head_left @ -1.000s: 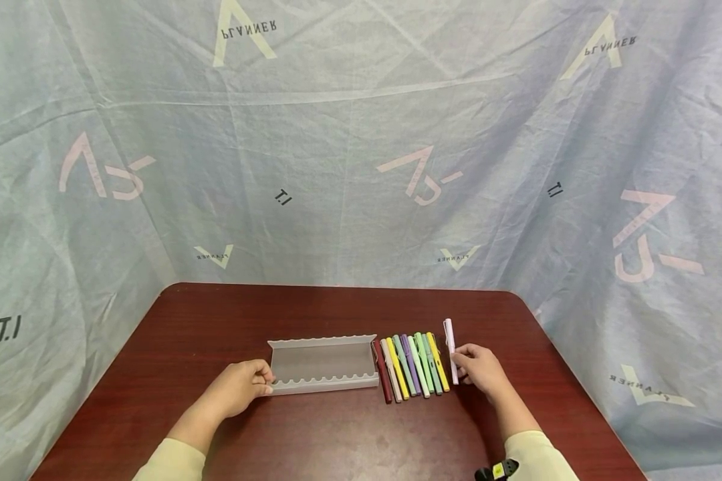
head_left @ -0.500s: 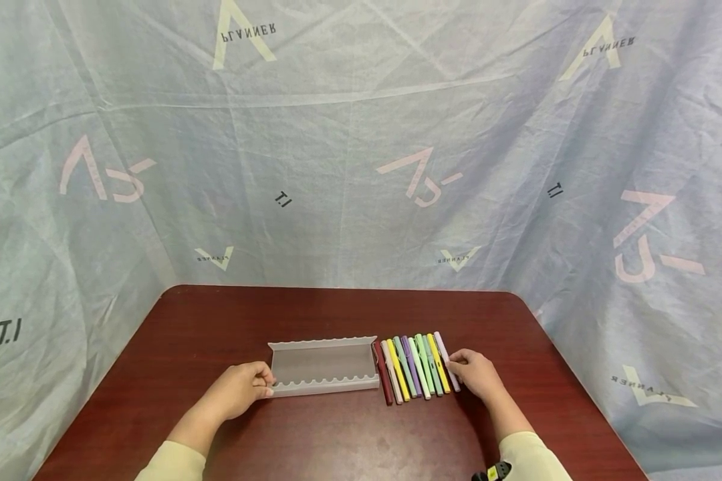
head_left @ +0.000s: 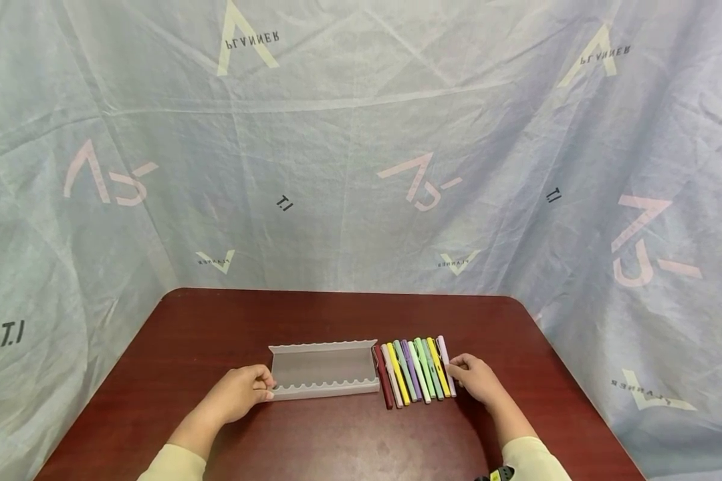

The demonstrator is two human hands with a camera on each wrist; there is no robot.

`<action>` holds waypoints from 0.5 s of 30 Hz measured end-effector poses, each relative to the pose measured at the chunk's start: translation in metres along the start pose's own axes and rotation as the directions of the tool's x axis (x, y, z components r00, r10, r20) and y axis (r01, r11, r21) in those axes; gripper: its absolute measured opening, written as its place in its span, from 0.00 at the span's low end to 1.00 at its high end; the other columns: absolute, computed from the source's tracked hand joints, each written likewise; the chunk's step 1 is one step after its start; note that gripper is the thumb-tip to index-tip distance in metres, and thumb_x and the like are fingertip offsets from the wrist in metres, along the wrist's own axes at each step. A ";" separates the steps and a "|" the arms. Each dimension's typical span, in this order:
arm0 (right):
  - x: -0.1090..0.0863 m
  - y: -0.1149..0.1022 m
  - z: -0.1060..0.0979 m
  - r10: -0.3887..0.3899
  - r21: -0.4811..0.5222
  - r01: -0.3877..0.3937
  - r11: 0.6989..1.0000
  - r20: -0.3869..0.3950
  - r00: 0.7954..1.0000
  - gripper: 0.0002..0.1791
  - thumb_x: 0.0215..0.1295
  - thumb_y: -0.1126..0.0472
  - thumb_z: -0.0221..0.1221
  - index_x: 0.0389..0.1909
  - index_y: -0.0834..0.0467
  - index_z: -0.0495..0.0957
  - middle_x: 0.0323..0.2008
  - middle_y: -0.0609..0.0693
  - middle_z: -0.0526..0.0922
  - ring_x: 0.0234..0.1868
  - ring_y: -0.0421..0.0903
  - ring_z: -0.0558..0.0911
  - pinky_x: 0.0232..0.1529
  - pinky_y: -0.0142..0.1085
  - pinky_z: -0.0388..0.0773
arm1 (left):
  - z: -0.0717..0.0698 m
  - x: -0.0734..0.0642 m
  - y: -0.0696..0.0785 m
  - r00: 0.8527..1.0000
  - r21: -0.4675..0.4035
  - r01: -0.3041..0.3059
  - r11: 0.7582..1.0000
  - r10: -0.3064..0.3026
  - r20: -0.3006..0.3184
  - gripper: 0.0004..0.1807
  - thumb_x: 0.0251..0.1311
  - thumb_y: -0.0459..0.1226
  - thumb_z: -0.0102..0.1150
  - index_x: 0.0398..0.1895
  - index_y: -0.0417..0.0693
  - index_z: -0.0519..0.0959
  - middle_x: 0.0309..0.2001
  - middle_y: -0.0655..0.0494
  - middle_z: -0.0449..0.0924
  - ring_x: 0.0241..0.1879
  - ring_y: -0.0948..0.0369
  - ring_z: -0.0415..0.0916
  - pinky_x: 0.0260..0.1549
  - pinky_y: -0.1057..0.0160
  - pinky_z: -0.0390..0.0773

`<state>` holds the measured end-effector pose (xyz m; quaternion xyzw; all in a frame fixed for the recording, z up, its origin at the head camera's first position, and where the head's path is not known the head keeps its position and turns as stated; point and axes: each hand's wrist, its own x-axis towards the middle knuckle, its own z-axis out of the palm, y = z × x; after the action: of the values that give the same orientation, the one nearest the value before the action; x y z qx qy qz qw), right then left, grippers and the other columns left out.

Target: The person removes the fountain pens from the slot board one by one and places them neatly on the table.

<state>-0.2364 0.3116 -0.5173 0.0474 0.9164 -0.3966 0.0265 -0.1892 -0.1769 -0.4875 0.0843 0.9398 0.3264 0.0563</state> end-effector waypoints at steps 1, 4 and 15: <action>-0.001 0.000 0.000 0.003 0.004 -0.003 1.000 0.000 1.000 0.14 0.69 0.53 0.59 0.45 0.60 0.78 0.34 0.52 0.79 0.33 0.45 0.75 0.32 0.38 0.71 | -0.001 0.000 0.000 1.000 -0.005 -0.011 1.000 0.011 0.000 0.07 0.56 0.36 0.68 0.32 0.55 0.77 0.35 0.65 0.84 0.32 0.67 0.75 0.37 0.59 0.73; -0.002 -0.001 -0.001 -0.007 -0.019 0.007 1.000 -0.006 1.000 0.15 0.69 0.52 0.59 0.45 0.60 0.78 0.34 0.52 0.79 0.32 0.45 0.75 0.31 0.38 0.71 | -0.003 -0.001 0.002 0.999 -0.034 -0.047 0.998 0.047 0.011 0.07 0.57 0.36 0.67 0.33 0.52 0.77 0.34 0.62 0.85 0.32 0.66 0.75 0.35 0.60 0.73; -0.020 -0.021 0.000 -0.088 -0.242 0.075 0.967 -0.043 0.995 0.18 0.68 0.49 0.59 0.47 0.59 0.78 0.42 0.53 0.84 0.43 0.52 0.81 0.44 0.52 0.76 | -0.010 -0.010 0.009 1.000 0.014 -0.021 1.000 0.021 -0.013 0.06 0.62 0.43 0.64 0.30 0.58 0.77 0.29 0.66 0.82 0.30 0.67 0.74 0.33 0.59 0.72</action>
<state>-0.2191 0.2962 -0.5003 0.0170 0.9592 -0.2821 -0.0088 -0.1803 -0.1779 -0.4736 0.0922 0.9415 0.3207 0.0460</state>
